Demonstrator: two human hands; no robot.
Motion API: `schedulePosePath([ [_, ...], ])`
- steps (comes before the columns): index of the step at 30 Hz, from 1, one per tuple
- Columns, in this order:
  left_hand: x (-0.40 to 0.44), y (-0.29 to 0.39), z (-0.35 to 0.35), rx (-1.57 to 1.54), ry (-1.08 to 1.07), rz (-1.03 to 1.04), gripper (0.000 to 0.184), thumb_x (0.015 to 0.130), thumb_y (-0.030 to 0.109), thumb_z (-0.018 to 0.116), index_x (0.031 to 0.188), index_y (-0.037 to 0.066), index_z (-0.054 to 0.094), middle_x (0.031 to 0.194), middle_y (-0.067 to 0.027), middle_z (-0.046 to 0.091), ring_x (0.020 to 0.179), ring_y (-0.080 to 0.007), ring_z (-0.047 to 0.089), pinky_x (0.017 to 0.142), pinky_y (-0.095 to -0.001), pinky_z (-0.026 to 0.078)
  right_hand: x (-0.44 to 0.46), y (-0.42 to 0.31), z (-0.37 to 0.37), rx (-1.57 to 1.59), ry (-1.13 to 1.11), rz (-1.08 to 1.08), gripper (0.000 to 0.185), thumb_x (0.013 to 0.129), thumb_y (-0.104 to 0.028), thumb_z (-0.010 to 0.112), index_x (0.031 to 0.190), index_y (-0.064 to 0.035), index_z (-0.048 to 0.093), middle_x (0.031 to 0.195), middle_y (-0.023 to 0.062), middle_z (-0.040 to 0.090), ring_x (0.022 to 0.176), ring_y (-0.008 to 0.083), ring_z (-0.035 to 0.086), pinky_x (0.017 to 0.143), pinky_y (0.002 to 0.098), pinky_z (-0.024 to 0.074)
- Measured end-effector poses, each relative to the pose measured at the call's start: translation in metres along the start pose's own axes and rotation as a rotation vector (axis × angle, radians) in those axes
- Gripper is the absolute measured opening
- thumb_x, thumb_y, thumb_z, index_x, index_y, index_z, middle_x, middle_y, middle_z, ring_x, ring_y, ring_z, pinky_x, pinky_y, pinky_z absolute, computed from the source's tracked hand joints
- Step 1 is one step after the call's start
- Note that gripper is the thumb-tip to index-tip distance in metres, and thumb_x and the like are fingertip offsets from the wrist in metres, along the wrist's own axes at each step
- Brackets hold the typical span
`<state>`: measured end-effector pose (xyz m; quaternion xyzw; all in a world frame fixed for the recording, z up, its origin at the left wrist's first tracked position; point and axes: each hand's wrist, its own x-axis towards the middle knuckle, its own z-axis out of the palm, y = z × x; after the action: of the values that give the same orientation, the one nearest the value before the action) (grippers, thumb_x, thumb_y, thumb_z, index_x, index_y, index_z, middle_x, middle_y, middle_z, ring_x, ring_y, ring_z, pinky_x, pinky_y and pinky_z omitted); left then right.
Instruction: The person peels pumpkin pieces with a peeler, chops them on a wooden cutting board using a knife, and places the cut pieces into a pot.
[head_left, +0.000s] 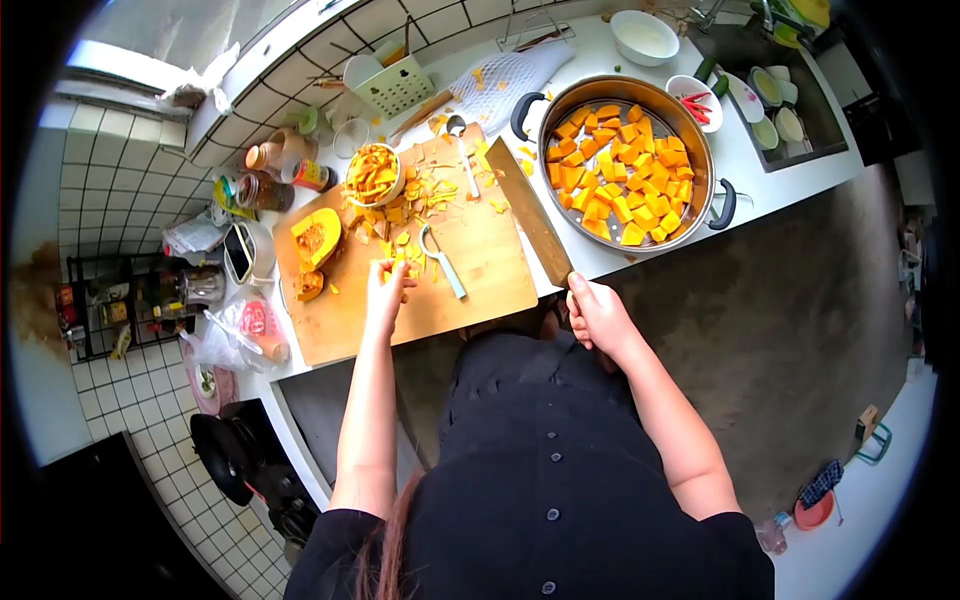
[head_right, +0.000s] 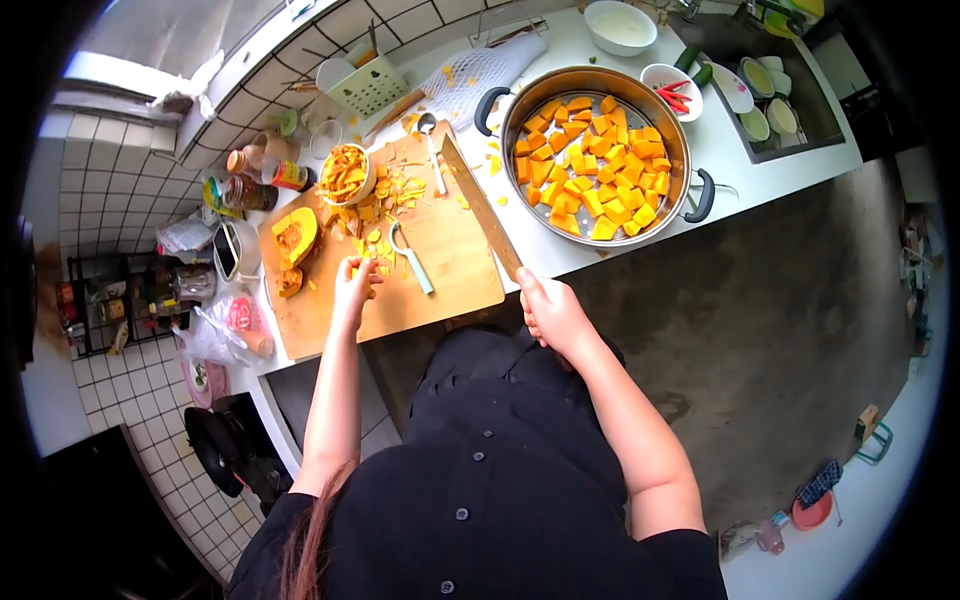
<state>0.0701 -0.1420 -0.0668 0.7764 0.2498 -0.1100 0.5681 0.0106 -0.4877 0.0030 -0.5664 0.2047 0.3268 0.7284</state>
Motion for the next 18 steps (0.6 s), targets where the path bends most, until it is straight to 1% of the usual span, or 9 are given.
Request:
schedulePosePath([
  [2, -0.003, 0.015, 0.016, -0.239, -0.103, -0.103, 0.020, 0.091, 0.025, 0.058, 0.102, 0.010, 0.051, 0.098, -0.0068, 0.062, 0.079, -0.0150, 0.060, 0.053, -0.0219, 0.042, -0.005, 0.001, -0.005, 0.044, 0.024, -0.021, 0.048, 0.097, -0.046, 0.042, 0.068, -0.0085, 0.041, 0.052, -0.0022, 0.037, 0.040, 0.0060, 0.034, 0.036, 0.0221, 0.0317],
  [5, -0.004, 0.043, 0.049, -0.349, -0.278, -0.173, 0.021, 0.091, 0.026, 0.057, 0.103, 0.010, 0.051, 0.097, -0.0058, 0.062, 0.082, -0.0149, 0.060, 0.054, -0.0225, 0.043, -0.019, 0.003, -0.014, 0.106, 0.074, -0.053, 0.048, 0.097, -0.046, 0.041, 0.068, -0.0083, 0.040, 0.052, -0.0020, 0.037, 0.039, 0.0060, 0.034, 0.036, 0.0218, 0.0320],
  [6, -0.004, 0.053, 0.065, -0.400, -0.329, -0.199, 0.019, 0.090, 0.026, 0.059, 0.100, 0.011, 0.052, 0.097, -0.0064, 0.062, 0.080, -0.0137, 0.059, 0.052, -0.0223, 0.039, -0.024, 0.004, -0.018, 0.132, 0.091, -0.062, 0.048, 0.097, -0.046, 0.040, 0.068, -0.0084, 0.040, 0.051, -0.0019, 0.037, 0.039, 0.0060, 0.034, 0.036, 0.0218, 0.0320],
  [11, 0.008, 0.110, 0.162, -0.273, -0.570, -0.175, 0.027, 0.090, 0.030, 0.059, 0.106, 0.009, 0.052, 0.098, -0.0086, 0.062, 0.082, -0.0139, 0.063, 0.059, -0.0256, 0.047, -0.049, 0.019, -0.036, 0.209, 0.212, -0.160, 0.051, 0.098, -0.049, 0.036, 0.069, -0.0069, 0.039, 0.051, -0.0009, 0.036, 0.038, 0.0068, 0.034, 0.035, 0.0220, 0.0331],
  [13, 0.024, 0.123, 0.209, -0.441, -0.644, -0.198, 0.037, 0.090, 0.034, 0.058, 0.111, 0.005, 0.050, 0.103, -0.0131, 0.061, 0.092, -0.0203, 0.063, 0.073, -0.0344, 0.053, -0.058, 0.023, -0.041, 0.234, 0.269, -0.194, 0.052, 0.099, -0.049, 0.033, 0.069, -0.0071, 0.039, 0.051, -0.0008, 0.037, 0.038, 0.0069, 0.035, 0.035, 0.0218, 0.0339],
  [15, 0.028, 0.145, 0.253, -0.729, -0.564, -0.280, 0.049, 0.091, 0.041, 0.054, 0.117, 0.000, 0.046, 0.112, -0.0190, 0.056, 0.104, -0.0283, 0.058, 0.090, -0.0416, 0.049, -0.067, 0.026, -0.045, 0.267, 0.335, -0.207, 0.053, 0.099, -0.050, 0.032, 0.068, -0.0073, 0.039, 0.050, -0.0008, 0.037, 0.037, 0.0070, 0.036, 0.035, 0.0219, 0.0343],
  [16, 0.036, 0.147, 0.264, -0.802, -0.721, -0.274, 0.061, 0.091, 0.045, 0.052, 0.129, 0.001, 0.036, 0.128, -0.0189, 0.044, 0.111, -0.0278, 0.051, 0.096, -0.0447, 0.044, -0.070, 0.028, -0.047, 0.293, 0.354, -0.222, 0.053, 0.099, -0.050, 0.031, 0.068, -0.0075, 0.039, 0.049, -0.0008, 0.037, 0.036, 0.0071, 0.036, 0.034, 0.0221, 0.0344],
  [17, 0.043, 0.147, 0.275, -0.780, -0.803, -0.253, 0.064, 0.092, 0.046, 0.051, 0.132, 0.000, 0.034, 0.130, -0.0177, 0.044, 0.114, -0.0283, 0.050, 0.098, -0.0430, 0.043, -0.073, 0.031, -0.050, 0.311, 0.376, -0.224, 0.054, 0.099, -0.050, 0.031, 0.068, -0.0076, 0.039, 0.049, -0.0007, 0.037, 0.036, 0.0070, 0.036, 0.034, 0.0221, 0.0342],
  [18, 0.040, 0.148, 0.283, -0.670, -0.708, -0.225, 0.062, 0.092, 0.044, 0.050, 0.133, 0.000, 0.033, 0.130, -0.0172, 0.044, 0.115, -0.0275, 0.050, 0.097, -0.0418, 0.044, -0.077, 0.033, -0.052, 0.330, 0.396, -0.226, 0.054, 0.099, -0.050, 0.031, 0.067, -0.0076, 0.039, 0.049, -0.0007, 0.037, 0.036, 0.0070, 0.035, 0.033, 0.0222, 0.0340],
])
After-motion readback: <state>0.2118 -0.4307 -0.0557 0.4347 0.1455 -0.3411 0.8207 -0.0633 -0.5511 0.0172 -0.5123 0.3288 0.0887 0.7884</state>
